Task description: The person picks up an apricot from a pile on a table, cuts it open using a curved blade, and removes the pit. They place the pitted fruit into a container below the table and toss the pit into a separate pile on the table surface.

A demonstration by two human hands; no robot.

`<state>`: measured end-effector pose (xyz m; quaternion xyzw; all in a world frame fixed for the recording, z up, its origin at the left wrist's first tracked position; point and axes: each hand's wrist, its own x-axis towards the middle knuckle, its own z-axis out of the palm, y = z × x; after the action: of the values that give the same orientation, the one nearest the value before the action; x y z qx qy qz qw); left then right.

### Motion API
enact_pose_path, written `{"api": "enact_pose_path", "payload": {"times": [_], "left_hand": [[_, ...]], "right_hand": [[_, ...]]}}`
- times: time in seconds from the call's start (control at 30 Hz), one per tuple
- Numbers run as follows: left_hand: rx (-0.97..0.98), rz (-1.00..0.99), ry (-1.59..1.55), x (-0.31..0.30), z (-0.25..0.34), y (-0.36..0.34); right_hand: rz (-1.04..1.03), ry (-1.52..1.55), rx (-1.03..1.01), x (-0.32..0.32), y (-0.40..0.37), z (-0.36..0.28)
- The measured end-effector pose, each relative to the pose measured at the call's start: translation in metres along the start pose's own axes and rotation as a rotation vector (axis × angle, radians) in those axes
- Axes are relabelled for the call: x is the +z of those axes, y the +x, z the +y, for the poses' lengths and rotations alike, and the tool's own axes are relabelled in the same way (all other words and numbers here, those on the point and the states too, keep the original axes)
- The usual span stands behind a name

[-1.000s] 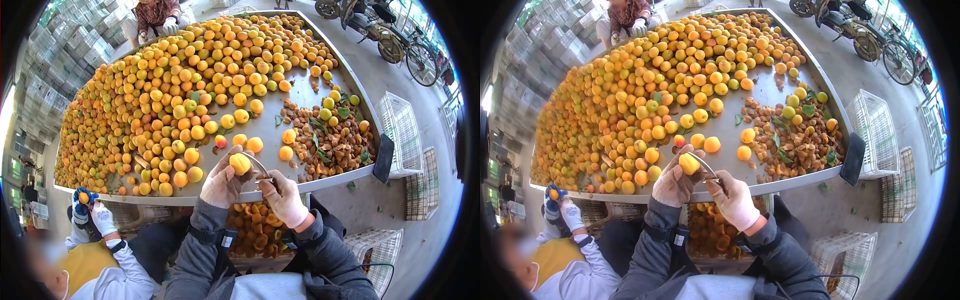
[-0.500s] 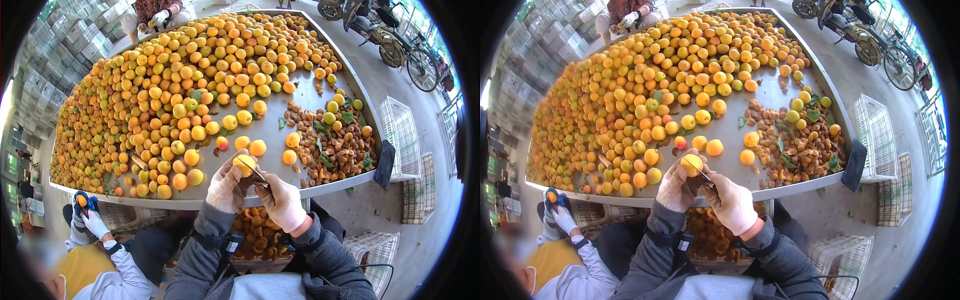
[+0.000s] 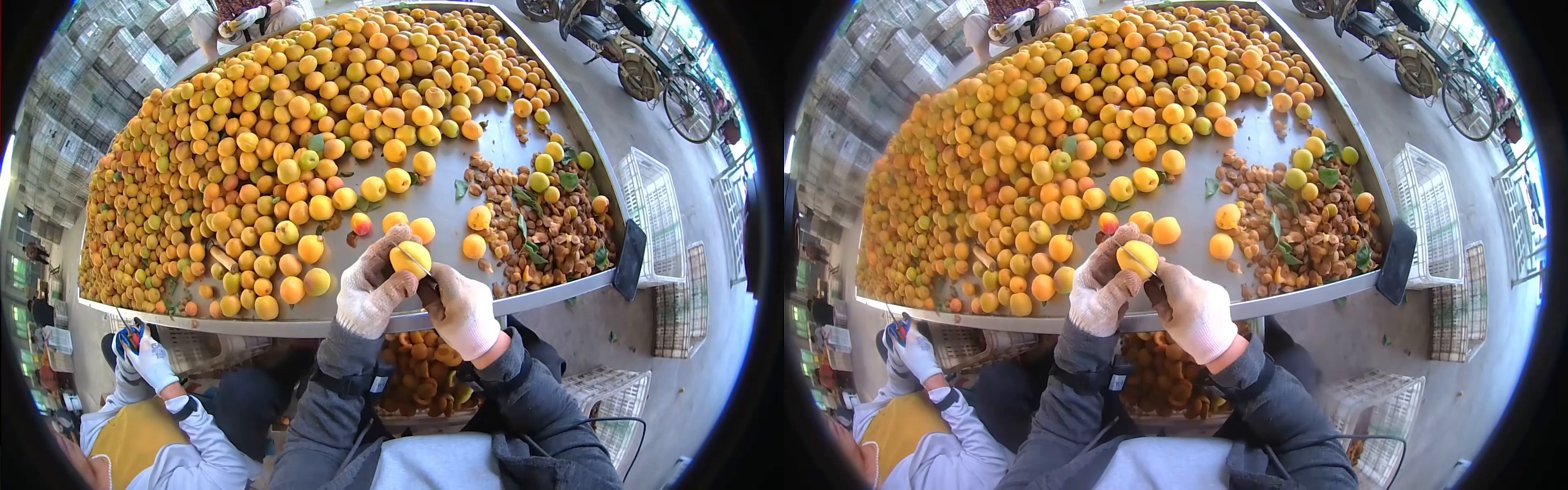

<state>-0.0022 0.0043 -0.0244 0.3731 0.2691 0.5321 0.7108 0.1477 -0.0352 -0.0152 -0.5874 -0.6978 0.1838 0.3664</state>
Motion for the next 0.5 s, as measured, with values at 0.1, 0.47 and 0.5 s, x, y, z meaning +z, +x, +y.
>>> {"api": "enact_pose_path", "payload": {"times": [0.1,0.47,0.5], "left_hand": [[0.04,-0.037,-0.054,0.001,-0.006,0.003],[0.235,0.026,0.675,0.003,0.004,0.004],[0.147,0.024,0.282,0.008,0.005,0.004]], "right_hand": [[0.024,-0.025,-0.02,-0.002,0.003,-0.002],[-0.016,0.014,-0.022,0.006,0.0,-0.001],[-0.011,-0.002,-0.003,0.005,0.001,-0.003]]}}
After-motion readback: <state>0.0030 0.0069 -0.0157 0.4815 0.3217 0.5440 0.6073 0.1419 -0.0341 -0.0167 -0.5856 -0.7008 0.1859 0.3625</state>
